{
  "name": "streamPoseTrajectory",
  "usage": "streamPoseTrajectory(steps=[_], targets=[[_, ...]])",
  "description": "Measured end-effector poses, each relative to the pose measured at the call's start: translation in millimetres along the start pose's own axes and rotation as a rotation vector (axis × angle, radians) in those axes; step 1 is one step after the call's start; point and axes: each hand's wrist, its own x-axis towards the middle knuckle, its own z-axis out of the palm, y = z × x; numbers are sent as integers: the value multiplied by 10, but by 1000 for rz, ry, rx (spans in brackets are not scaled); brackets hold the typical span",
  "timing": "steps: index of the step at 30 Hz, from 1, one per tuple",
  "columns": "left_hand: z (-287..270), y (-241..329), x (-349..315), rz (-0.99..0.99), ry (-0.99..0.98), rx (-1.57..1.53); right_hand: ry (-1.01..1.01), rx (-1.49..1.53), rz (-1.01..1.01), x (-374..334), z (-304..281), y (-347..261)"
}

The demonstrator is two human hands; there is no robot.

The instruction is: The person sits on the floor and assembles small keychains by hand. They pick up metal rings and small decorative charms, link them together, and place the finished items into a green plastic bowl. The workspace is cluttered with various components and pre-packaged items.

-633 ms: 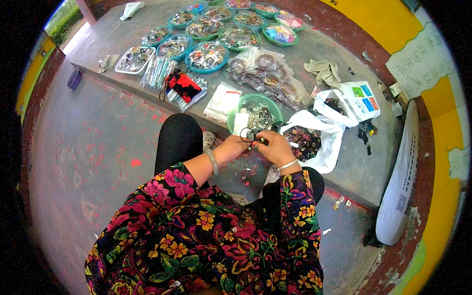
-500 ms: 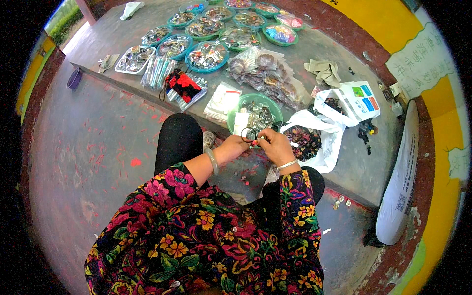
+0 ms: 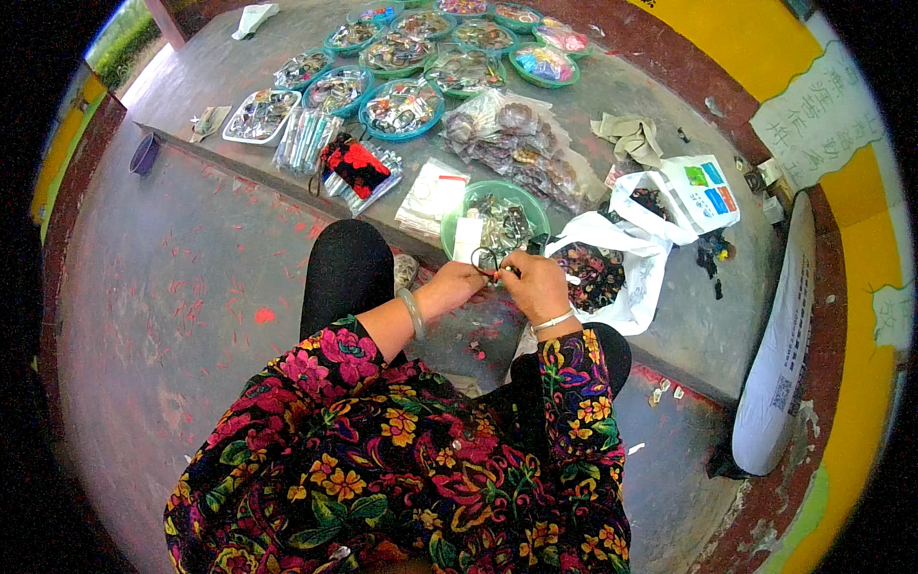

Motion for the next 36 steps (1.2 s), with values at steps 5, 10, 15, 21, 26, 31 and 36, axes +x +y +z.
streamPoseTrajectory(steps=[5, 10, 15, 21, 26, 31, 36], targets=[[23, -75, 36, 171, 47, 197, -83, 87, -72, -7, -12, 33], [14, 14, -28, 164, 42, 221, -169, 173, -47, 3, -23, 33], [21, 165, -133, -83, 20, -316, -171, 280, 156, -5, -53, -9], [24, -11, 5, -53, -18, -369, -108, 291, 159, 12, -74, 0], [30, 22, -13, -3, -68, -285, -92, 274, 27, 3, -82, 77], [43, 23, -21, 47, -88, -214, -80, 244, -55, 7, -89, 52], [35, 83, -64, -34, -87, -301, -91, 207, -50, 4, -103, 16]])
